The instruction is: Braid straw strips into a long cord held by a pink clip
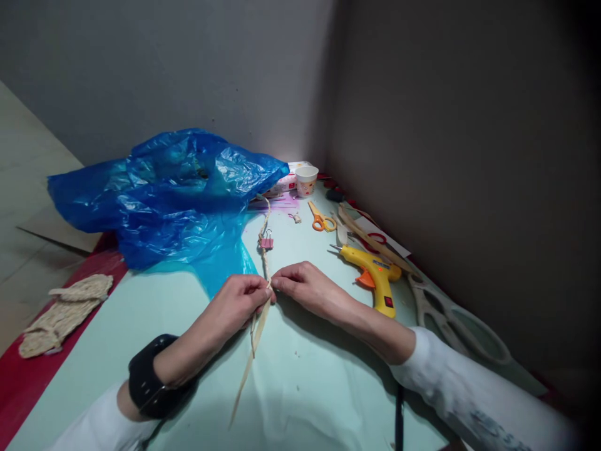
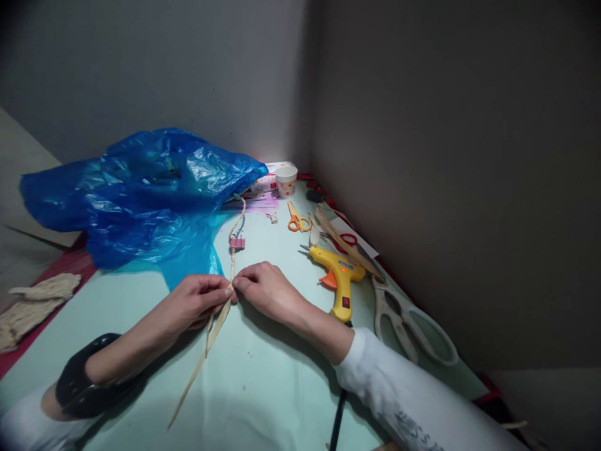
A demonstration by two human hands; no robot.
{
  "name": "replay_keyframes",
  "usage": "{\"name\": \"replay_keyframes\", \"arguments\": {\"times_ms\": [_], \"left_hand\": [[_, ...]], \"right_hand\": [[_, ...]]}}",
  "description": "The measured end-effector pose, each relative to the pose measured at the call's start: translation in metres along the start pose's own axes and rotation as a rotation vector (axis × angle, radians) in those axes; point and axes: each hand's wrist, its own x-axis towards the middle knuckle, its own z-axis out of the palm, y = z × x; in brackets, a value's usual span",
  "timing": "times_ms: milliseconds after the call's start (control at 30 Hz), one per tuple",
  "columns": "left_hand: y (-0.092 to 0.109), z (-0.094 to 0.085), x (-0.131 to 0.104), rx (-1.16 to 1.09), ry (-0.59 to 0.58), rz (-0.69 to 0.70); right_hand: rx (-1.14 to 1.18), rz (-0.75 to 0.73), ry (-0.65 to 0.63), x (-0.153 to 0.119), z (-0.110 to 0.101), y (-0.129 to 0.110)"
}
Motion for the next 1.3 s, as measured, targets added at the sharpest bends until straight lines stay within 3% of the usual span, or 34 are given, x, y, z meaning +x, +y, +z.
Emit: {"name": "replay_keyframes", "arguments": {"times_ms": [167,367,500,700,900,1000,1067,1133,1167,1300], "left_hand": [[0.003,0.003,-0.005,0.381,0.134,0.194],[0.016,0.000,-0.013,0.606,0.099,0.183],[0.017,0.009,-0.021,0.679,0.127,0.196],[0.004,0.033,-0.024,0.914,0.134,0.225],[0.008,0.043,-0.029,1.189,0.070,0.186],[0.011,0.037,-0.030,1.055,0.092,0.308],[0.012,0.026,-0.026,0.818,0.223,0.370],[0.012,0.012,-0.017,0.551,0.364,0.305],[0.012,0.006,-0.012,0.415,0.342,0.216],[0.006,-0.006,0.007,-0.122,-0.118,-0.028]], "right_hand": [[0.075,0.062,0.090,-0.002,0.007,0.004],[-0.115,0.064,0.212,-0.007,0.009,-0.007],[-0.084,0.029,0.231,-0.008,0.009,-0.005],[0.232,0.093,0.143,-0.006,0.010,0.001],[0.605,0.169,0.100,-0.005,0.010,-0.005],[0.646,0.196,0.123,-0.004,0.010,-0.003],[0.621,0.205,0.127,-0.004,0.009,-0.002],[0.594,0.211,0.112,-0.004,0.008,-0.002],[0.590,0.214,0.097,-0.005,0.007,-0.002],[0.642,0.215,0.035,-0.006,0.005,-0.004]]}}
